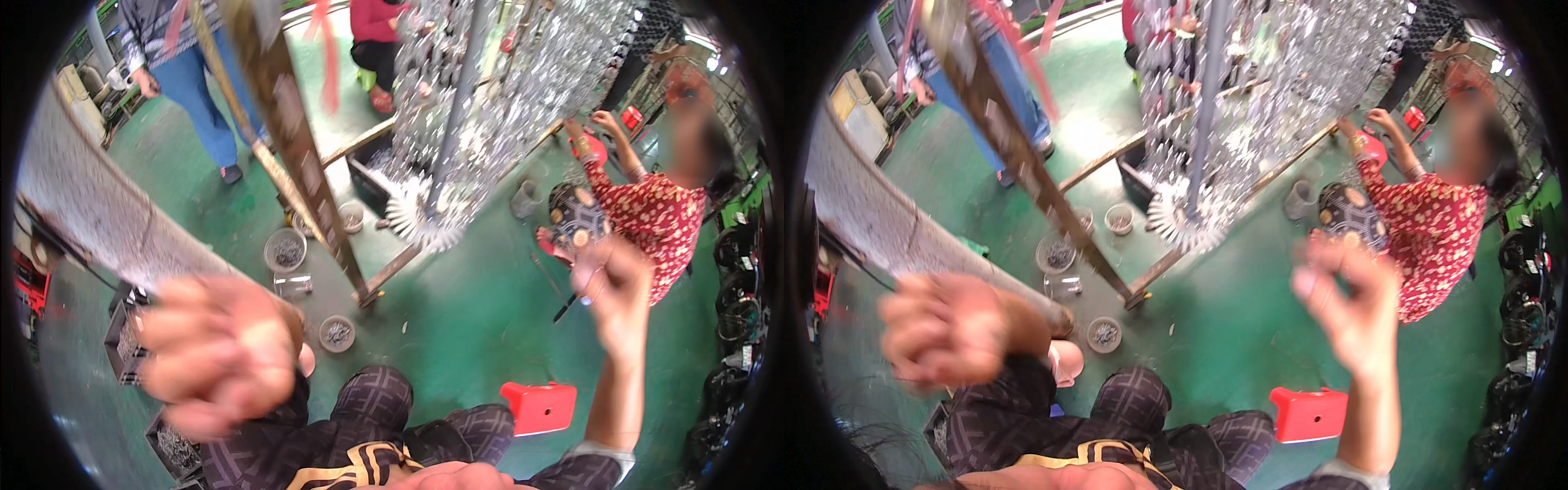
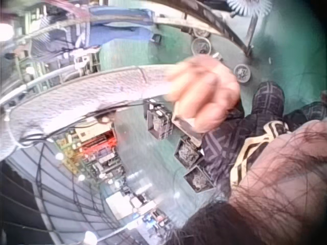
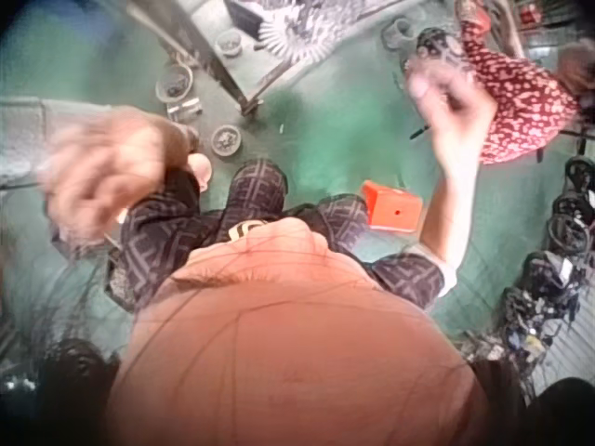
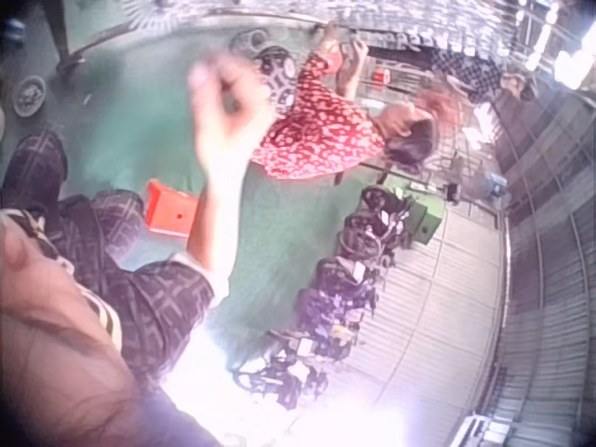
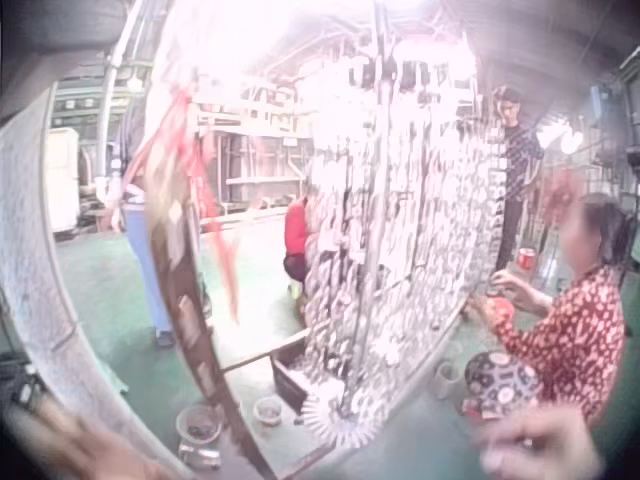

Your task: The person assembles small metal parts by hand, picking up hooks and clips from a table and attaching them to a hanging rack. The person repeatedly moves between the table and the rack, handling individual components one at a time.

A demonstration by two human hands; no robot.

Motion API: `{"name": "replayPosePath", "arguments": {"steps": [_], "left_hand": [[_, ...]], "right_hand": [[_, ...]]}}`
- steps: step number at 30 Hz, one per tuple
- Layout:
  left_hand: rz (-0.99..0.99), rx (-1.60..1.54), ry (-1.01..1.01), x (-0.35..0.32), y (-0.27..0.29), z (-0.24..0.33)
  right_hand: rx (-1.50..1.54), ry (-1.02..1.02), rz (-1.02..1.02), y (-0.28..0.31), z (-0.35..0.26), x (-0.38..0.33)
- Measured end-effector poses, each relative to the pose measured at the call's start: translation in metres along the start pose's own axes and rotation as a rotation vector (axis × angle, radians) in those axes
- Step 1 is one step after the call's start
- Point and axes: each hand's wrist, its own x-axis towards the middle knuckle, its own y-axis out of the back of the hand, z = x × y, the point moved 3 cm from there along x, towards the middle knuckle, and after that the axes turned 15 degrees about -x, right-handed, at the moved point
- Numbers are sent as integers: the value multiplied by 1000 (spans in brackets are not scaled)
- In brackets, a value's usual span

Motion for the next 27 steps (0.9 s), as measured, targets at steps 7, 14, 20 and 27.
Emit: {"name": "replayPosePath", "arguments": {"steps": [7, 14, 20, 27], "left_hand": [[-463, -295, 1229, -64, -73, 54], [-1952, -519, 1802, -140, 18, 212], [-2048, -295, 1697, -93, -87, 122], [-1044, -11, 2128, -5, -276, 133]], "right_hand": [[-14, -389, -143, 95, -9, -135], [117, -835, 24, 217, -60, -242], [-50, -1171, -31, 329, -109, -359], [-332, -975, 289, 493, -131, -472]]}}
